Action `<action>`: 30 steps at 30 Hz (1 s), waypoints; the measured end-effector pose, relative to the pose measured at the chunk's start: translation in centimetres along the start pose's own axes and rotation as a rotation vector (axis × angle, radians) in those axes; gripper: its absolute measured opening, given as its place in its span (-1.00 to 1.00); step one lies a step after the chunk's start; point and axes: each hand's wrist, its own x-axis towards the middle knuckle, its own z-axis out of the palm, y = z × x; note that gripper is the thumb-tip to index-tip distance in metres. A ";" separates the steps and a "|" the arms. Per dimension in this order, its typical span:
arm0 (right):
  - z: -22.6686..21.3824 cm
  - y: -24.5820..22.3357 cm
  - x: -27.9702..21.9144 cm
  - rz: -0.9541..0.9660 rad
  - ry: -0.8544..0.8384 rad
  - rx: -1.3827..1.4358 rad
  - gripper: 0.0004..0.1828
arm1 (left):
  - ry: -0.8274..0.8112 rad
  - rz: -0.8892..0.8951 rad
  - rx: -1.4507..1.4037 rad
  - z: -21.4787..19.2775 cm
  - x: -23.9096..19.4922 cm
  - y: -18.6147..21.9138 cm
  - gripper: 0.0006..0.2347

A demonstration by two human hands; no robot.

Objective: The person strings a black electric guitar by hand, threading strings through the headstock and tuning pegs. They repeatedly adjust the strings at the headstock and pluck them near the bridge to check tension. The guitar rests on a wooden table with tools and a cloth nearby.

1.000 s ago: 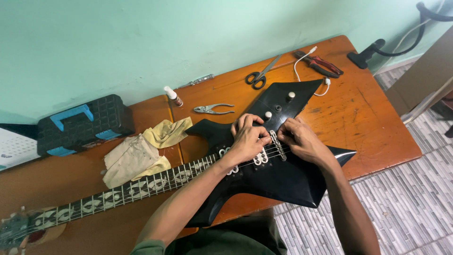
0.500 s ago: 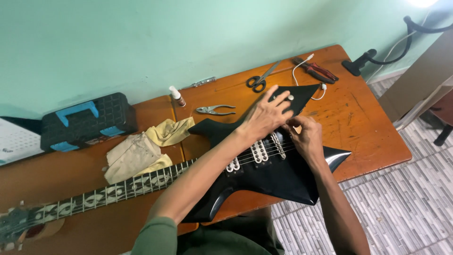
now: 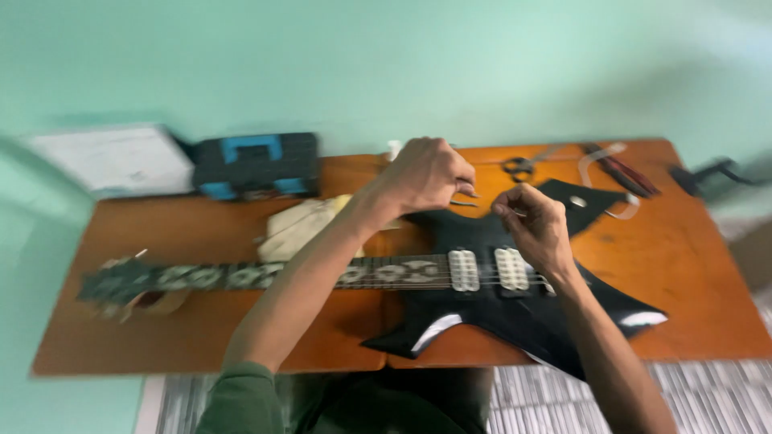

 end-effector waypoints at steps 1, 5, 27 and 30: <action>1.7 -1.2 1.0 -0.018 -0.028 0.013 -0.93 | 0.015 -0.027 0.018 -1.9 -1.9 -0.7 -0.82; 9.5 -6.3 4.1 -0.044 -0.205 0.032 -0.90 | 0.094 -0.165 0.057 -8.6 -9.7 -3.7 -0.84; 50.6 -20.5 3.7 -0.306 -0.900 0.116 -0.91 | 0.574 -0.837 -0.011 -22.9 -55.9 -9.3 -0.94; 53.6 -21.5 3.0 -0.350 -0.964 0.112 -0.90 | 0.658 -0.833 -0.085 -20.9 -55.7 -8.9 -0.96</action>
